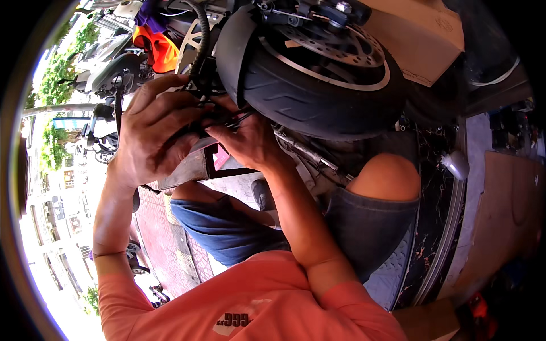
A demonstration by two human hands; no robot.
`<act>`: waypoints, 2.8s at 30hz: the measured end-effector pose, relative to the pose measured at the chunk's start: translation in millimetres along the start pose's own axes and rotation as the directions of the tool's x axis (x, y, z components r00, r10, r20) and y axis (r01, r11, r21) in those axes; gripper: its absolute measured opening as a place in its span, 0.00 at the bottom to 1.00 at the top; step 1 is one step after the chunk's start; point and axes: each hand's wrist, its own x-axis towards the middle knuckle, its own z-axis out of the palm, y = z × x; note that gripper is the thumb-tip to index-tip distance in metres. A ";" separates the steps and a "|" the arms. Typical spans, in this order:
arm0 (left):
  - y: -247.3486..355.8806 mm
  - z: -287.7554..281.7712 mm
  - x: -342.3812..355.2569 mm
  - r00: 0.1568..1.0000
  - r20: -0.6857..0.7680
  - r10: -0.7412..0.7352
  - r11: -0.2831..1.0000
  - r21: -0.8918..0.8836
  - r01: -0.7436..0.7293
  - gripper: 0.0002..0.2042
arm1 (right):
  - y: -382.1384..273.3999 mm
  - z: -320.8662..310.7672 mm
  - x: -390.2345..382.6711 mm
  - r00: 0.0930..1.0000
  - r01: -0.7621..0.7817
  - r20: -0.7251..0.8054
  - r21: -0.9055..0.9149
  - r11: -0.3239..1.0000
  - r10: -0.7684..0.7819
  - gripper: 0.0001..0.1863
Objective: The person disconnects wires, uses a power drill to remove screws from the side panel, and manipulates electrical connectors while repairing an electric scooter.
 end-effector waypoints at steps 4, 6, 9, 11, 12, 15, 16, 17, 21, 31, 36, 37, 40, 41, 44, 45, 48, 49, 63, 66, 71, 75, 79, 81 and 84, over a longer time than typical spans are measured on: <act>4.0 -4.9 6.3 0.997 0.068 0.045 0.995 0.087 -0.051 0.22 | -1.6 -2.2 0.5 0.978 0.198 -0.016 -0.224 0.954 -0.207 0.27; 5.8 -5.4 8.7 0.996 0.079 0.046 0.994 0.099 -0.054 0.22 | -0.6 -2.2 -3.3 0.969 0.231 -0.040 -0.201 0.952 -0.243 0.27; 6.6 -1.7 8.7 0.995 0.093 0.039 0.991 0.127 -0.051 0.22 | 1.8 9.9 -10.8 0.972 0.199 -0.123 -0.005 0.980 -0.198 0.28; 7.7 -1.7 9.9 0.993 0.119 0.019 0.987 0.156 -0.037 0.22 | 8.4 14.2 -17.4 0.973 0.167 -0.174 0.082 0.983 -0.151 0.28; 9.3 -2.5 12.8 0.992 0.123 0.007 0.988 0.150 -0.026 0.20 | 12.2 7.8 -14.3 0.964 0.221 -0.137 -0.081 0.972 -0.230 0.27; 10.9 -1.4 15.8 0.978 0.186 -0.095 0.993 0.089 0.079 0.19 | 17.2 4.8 -21.5 0.961 0.221 -0.151 -0.083 0.972 -0.232 0.25; 10.2 -0.6 15.4 0.982 0.172 -0.079 0.993 0.104 0.062 0.18 | 20.0 6.0 -21.0 0.956 0.225 -0.175 -0.071 0.972 -0.234 0.23; 9.3 0.2 14.3 0.986 0.157 -0.063 0.992 0.118 0.044 0.18 | 20.8 3.1 -19.3 0.958 0.233 -0.150 -0.096 0.968 -0.246 0.22; 7.5 5.4 8.6 0.999 0.033 0.017 0.995 0.100 -0.020 0.18 | 5.7 4.8 -10.9 0.966 0.242 -0.082 -0.063 0.968 -0.246 0.20; 17.5 16.5 13.7 0.992 0.103 -0.077 0.996 -0.044 0.082 0.16 | 41.8 12.8 -16.2 0.988 0.132 -0.101 0.155 0.979 -0.117 0.24; 4.1 27.9 -1.7 0.986 -0.155 -0.066 0.989 -0.142 0.044 0.15 | 67.3 25.1 11.2 0.984 0.156 -0.098 0.116 0.981 -0.145 0.32; 8.6 37.7 4.3 0.979 -0.196 -0.057 0.983 -0.182 0.021 0.14 | 67.6 9.9 6.8 0.979 0.166 -0.126 0.024 0.986 -0.162 0.32; 23.1 37.4 3.4 0.959 -0.269 -0.092 0.986 -0.157 0.050 0.13 | 72.1 5.1 3.5 0.969 0.159 -0.181 -0.049 0.986 -0.165 0.33; 18.8 37.1 -4.0 0.961 -0.259 -0.100 0.988 -0.143 0.064 0.14 | 82.4 17.3 6.2 0.956 0.209 -0.206 -0.022 0.978 -0.209 0.33; 7.5 41.8 -13.6 0.967 -0.245 -0.075 0.988 -0.149 0.039 0.15 | 66.7 17.0 3.4 0.988 0.115 -0.121 0.198 0.973 -0.093 0.31; 4.0 45.2 -13.0 0.968 -0.246 -0.041 0.986 -0.167 0.000 0.14 | 56.8 12.1 -3.8 0.989 0.127 -0.102 0.163 0.978 -0.111 0.31; -1.4 46.0 -15.7 0.962 -0.273 -0.020 0.974 -0.222 -0.043 0.14 | 50.7 14.1 -10.9 0.979 0.153 -0.162 0.197 0.968 -0.121 0.26; 1.3 44.0 -16.8 0.958 -0.286 -0.038 0.972 -0.234 -0.032 0.13 | 49.1 15.1 -14.3 0.983 0.129 -0.156 0.247 0.960 -0.091 0.27; -2.5 9.9 -5.0 0.993 -0.117 0.010 0.997 -0.076 -0.019 0.17 | 18.5 14.3 8.4 0.919 0.231 -0.332 0.010 0.973 -0.214 0.16; -4.4 13.2 -3.3 0.989 -0.145 0.027 0.994 -0.098 -0.041 0.18 | 36.8 7.5 23.6 0.905 0.254 -0.323 -0.114 0.960 -0.278 0.14; 7.9 1.0 -9.1 0.999 -0.043 0.032 0.998 -0.061 -0.034 0.17 | 35.9 26.7 15.8 0.930 0.186 -0.310 -0.065 0.980 -0.197 0.14; 16.8 6.9 11.9 1.000 0.019 0.019 1.000 -0.023 -0.019 0.13 | 29.7 7.3 9.0 0.969 0.211 -0.106 -0.098 0.972 -0.221 0.19; 16.5 10.5 18.5 0.998 0.043 0.050 0.999 0.015 -0.051 0.11 | 28.8 -4.3 0.9 0.991 0.132 0.012 0.154 0.979 -0.135 0.20; 12.8 12.0 20.4 0.996 0.042 0.081 0.997 0.008 -0.081 0.11 | 29.1 -3.3 -1.8 0.995 0.092 0.010 0.180 0.979 -0.095 0.22; 10.8 12.2 22.5 0.995 0.068 0.079 0.997 -0.014 -0.078 0.11 | 38.6 5.2 -2.3 0.998 0.051 -0.051 0.185 0.981 -0.042 0.20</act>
